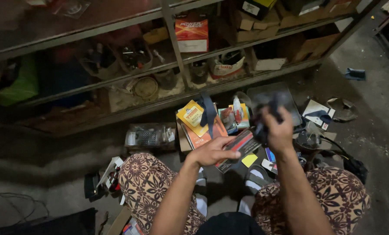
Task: Cleaning and wiping down boxes of motorcycle parts with a cloth.
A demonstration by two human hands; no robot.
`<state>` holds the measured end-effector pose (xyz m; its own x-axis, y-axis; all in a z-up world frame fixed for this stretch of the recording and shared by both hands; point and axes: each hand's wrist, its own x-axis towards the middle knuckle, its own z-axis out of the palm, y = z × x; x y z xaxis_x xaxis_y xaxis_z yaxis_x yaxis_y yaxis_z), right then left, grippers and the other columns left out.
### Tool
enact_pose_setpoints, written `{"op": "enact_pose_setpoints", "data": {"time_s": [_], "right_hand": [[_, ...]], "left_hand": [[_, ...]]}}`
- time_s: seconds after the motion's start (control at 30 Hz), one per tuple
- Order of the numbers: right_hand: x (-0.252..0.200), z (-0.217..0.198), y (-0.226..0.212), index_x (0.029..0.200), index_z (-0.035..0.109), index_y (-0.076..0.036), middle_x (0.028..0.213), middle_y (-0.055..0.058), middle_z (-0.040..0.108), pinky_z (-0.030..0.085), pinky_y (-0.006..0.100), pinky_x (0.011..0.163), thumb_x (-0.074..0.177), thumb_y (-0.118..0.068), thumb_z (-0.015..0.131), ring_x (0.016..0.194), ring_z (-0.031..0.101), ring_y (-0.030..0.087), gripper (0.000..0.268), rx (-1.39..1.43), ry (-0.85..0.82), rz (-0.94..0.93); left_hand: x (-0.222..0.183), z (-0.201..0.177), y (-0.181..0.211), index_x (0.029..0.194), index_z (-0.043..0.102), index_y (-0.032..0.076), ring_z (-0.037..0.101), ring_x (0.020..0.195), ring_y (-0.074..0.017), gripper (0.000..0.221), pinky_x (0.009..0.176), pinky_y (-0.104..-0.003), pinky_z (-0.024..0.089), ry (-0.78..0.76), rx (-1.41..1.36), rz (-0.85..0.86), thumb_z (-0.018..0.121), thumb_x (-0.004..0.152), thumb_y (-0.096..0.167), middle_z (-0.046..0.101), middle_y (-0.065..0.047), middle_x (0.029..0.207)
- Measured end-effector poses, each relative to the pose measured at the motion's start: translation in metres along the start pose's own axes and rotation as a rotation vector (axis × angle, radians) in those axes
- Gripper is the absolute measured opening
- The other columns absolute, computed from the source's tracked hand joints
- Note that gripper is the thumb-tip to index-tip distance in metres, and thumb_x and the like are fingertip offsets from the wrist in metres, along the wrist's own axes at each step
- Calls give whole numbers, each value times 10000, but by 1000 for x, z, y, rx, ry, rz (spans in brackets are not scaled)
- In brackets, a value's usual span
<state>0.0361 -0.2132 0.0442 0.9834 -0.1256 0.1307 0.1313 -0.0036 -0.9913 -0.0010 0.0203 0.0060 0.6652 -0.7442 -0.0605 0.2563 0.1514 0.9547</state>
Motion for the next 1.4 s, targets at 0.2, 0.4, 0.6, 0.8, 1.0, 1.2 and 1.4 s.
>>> {"op": "enact_pose_setpoints", "data": {"time_s": [0.2,0.4,0.6,0.8,1.0,1.2,1.4], "right_hand": [[-1,2,-10,1026,721,11,1011,46,724,515,304,863,928,-155,662,938,656,124,202,-30,-608,-85],[0,22,14,1114,701,16,940,90,717,536,312,767,1001,-153,622,836,662,159,218,71,-53,133],[-39,70,27,1202,656,-25,1022,52,702,516,287,808,1017,-151,613,880,629,123,229,169,85,-63],[-32,55,11,994,700,-31,903,141,692,527,334,819,938,-110,677,938,651,145,100,-418,178,-669],[-5,31,53,1029,684,-14,835,104,664,498,292,735,986,-205,706,798,586,94,198,-116,294,-203],[-25,43,-35,1182,639,-1,1142,126,682,524,310,919,893,-352,789,1052,632,140,479,-198,20,-525],[-34,54,-33,1144,683,-9,1029,73,723,538,302,832,807,-284,821,942,669,111,456,-353,-143,-399]], "left_hand": [[-10,-6,11,1466,611,-55,464,751,-172,659,643,-313,351,89,125,-126,772,913,267,591,-85,917],[6,-8,-12,1557,421,-16,704,888,-269,681,741,-387,564,25,-483,353,706,1022,293,704,-161,1045],[48,34,17,1476,470,149,651,1142,-205,618,1053,-385,471,631,-822,583,493,987,527,695,-95,1215],[63,39,-45,1322,596,41,661,1100,-211,496,1020,-370,498,928,-949,379,547,1078,470,699,-81,1200],[37,62,29,1331,607,119,654,1055,-201,442,931,-386,508,808,-806,446,546,1024,431,691,-63,1170],[43,33,28,1252,615,21,692,1099,-233,446,973,-374,548,908,-734,501,577,1023,402,706,-127,1183],[54,41,20,1354,550,10,650,1031,-160,473,915,-326,522,969,-575,482,709,1000,280,667,-68,1168]]}}
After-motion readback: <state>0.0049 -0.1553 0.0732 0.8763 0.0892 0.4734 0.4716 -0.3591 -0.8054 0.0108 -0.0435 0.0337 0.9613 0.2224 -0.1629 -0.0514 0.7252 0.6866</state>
